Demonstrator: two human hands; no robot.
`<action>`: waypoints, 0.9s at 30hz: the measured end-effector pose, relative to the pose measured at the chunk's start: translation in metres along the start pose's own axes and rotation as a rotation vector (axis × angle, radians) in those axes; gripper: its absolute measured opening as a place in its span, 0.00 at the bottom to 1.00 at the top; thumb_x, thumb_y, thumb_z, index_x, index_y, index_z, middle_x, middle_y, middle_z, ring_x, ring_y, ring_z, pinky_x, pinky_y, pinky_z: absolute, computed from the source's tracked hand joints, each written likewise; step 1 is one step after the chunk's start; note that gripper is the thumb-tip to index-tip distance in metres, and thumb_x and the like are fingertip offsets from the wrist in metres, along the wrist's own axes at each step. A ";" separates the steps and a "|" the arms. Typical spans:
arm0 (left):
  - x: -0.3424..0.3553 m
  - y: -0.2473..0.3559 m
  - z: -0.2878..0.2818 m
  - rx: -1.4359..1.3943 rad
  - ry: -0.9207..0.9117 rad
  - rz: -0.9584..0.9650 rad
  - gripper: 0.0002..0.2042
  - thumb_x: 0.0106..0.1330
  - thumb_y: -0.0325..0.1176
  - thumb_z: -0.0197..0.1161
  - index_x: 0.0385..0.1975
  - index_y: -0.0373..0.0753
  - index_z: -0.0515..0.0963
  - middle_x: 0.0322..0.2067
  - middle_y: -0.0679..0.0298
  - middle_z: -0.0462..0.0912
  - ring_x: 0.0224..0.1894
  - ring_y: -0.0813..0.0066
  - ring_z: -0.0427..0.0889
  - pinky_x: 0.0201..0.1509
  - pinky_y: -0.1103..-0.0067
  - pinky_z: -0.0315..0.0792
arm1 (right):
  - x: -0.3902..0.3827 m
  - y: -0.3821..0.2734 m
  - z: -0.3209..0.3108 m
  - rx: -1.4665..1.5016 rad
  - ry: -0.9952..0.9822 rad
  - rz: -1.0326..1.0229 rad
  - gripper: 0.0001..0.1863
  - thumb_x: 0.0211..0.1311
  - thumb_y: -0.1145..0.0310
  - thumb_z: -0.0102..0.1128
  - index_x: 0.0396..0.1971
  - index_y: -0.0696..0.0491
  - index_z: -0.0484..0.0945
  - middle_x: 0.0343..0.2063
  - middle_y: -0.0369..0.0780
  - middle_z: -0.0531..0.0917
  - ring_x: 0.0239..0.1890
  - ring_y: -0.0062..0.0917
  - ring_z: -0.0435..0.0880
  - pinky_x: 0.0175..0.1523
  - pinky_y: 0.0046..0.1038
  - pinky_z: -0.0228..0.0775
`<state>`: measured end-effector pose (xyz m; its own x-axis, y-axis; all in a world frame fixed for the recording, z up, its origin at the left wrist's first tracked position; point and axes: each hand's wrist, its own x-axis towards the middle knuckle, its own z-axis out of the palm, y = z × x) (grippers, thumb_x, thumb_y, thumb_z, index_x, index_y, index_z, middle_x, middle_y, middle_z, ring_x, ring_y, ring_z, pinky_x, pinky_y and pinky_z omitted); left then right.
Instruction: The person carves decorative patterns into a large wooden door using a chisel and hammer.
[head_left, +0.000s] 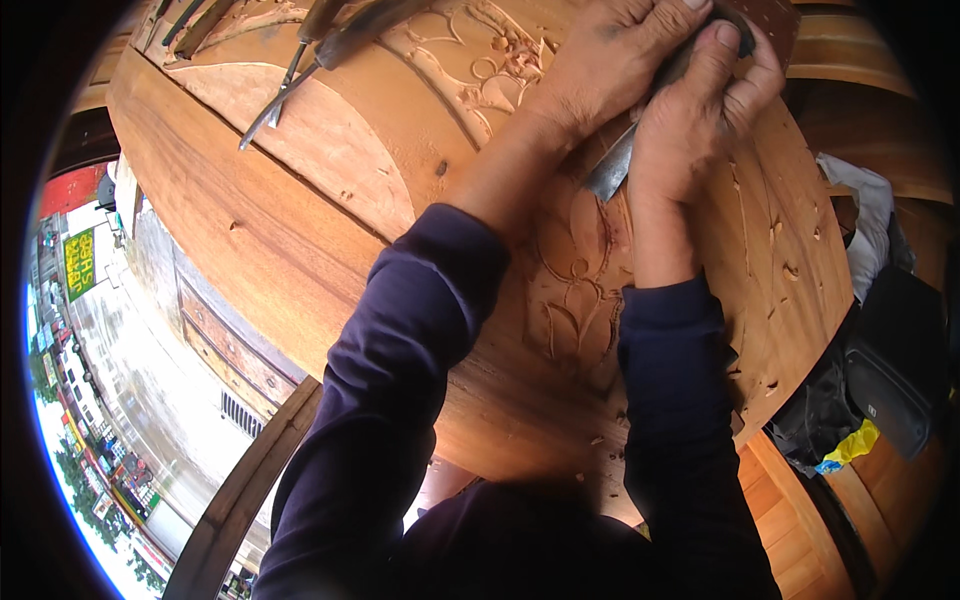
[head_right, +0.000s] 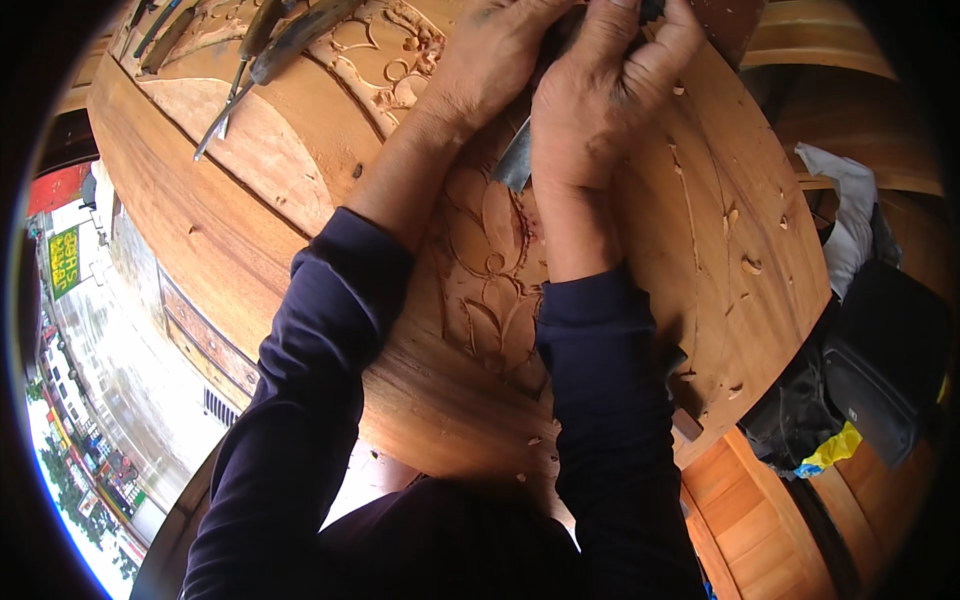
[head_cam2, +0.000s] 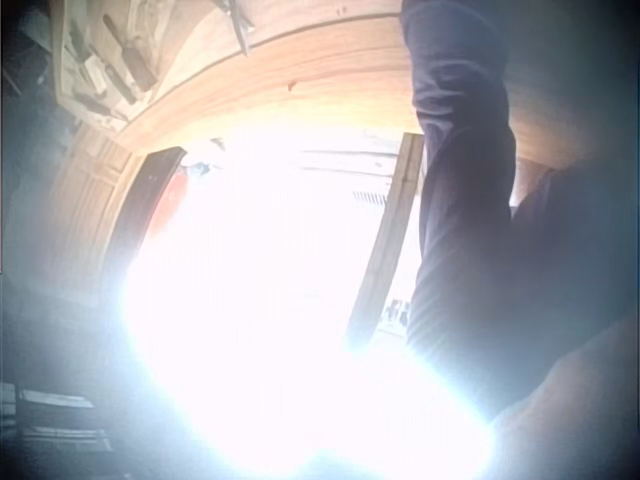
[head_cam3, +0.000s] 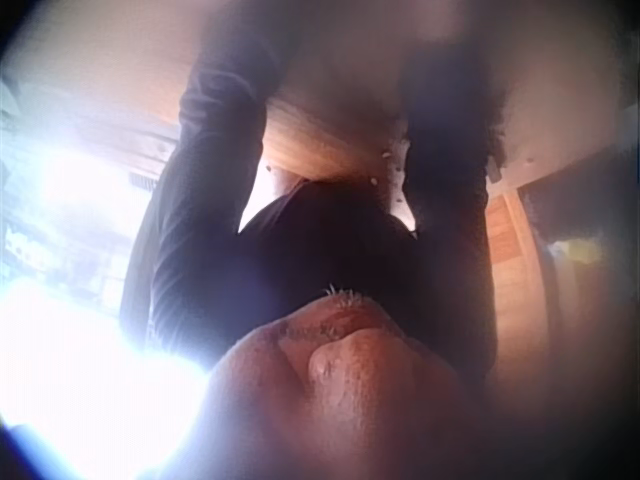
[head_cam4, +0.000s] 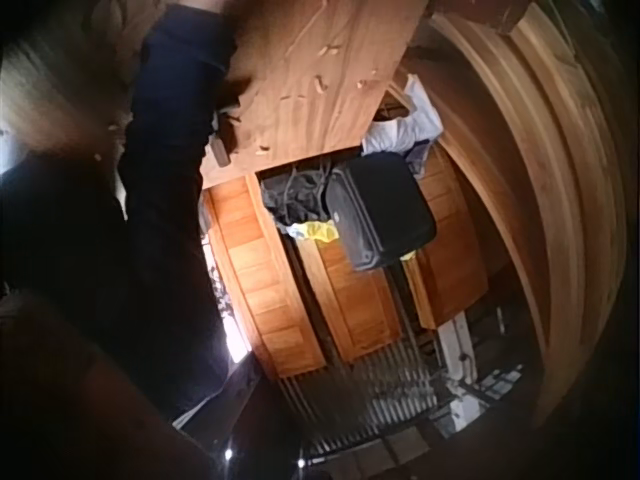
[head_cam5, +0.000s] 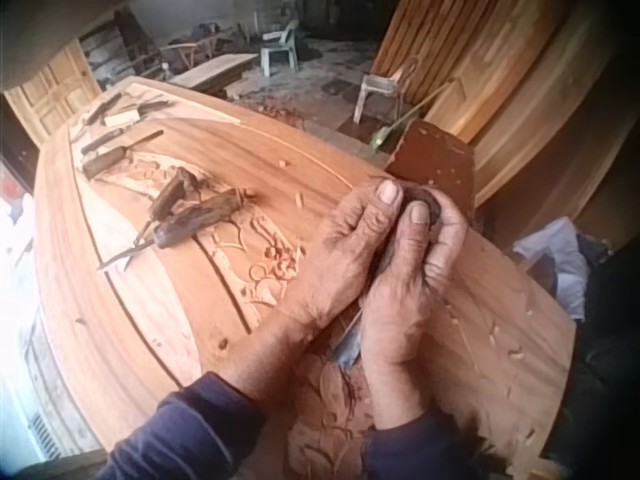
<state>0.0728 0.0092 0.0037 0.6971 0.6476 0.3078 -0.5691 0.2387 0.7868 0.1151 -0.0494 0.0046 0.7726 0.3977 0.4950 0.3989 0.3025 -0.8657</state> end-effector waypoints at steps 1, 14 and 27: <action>0.002 -0.004 -0.003 0.010 0.008 0.017 0.17 0.82 0.44 0.52 0.49 0.35 0.78 0.41 0.66 0.81 0.45 0.82 0.76 0.51 0.82 0.73 | 0.000 0.001 0.002 -0.003 -0.009 -0.012 0.16 0.81 0.58 0.50 0.55 0.55 0.72 0.45 0.39 0.80 0.46 0.24 0.76 0.54 0.28 0.67; -0.015 0.005 -0.015 0.603 0.329 0.033 0.18 0.81 0.43 0.50 0.49 0.35 0.81 0.38 0.60 0.87 0.41 0.72 0.83 0.48 0.76 0.77 | -0.003 -0.001 -0.004 -0.167 -0.086 0.378 0.18 0.76 0.49 0.55 0.51 0.47 0.76 0.31 0.34 0.80 0.16 0.17 0.71 0.18 0.20 0.61; 0.011 -0.006 -0.016 0.095 0.312 0.152 0.11 0.78 0.33 0.58 0.29 0.42 0.76 0.27 0.75 0.75 0.30 0.89 0.70 0.32 0.85 0.68 | -0.005 -0.004 0.011 0.025 -0.203 0.050 0.15 0.81 0.59 0.49 0.50 0.56 0.75 0.44 0.39 0.80 0.48 0.24 0.76 0.57 0.28 0.67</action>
<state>0.0772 0.0267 -0.0066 0.4325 0.8638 0.2584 -0.6024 0.0636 0.7956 0.1043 -0.0433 0.0065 0.6745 0.5784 0.4588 0.3483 0.2988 -0.8885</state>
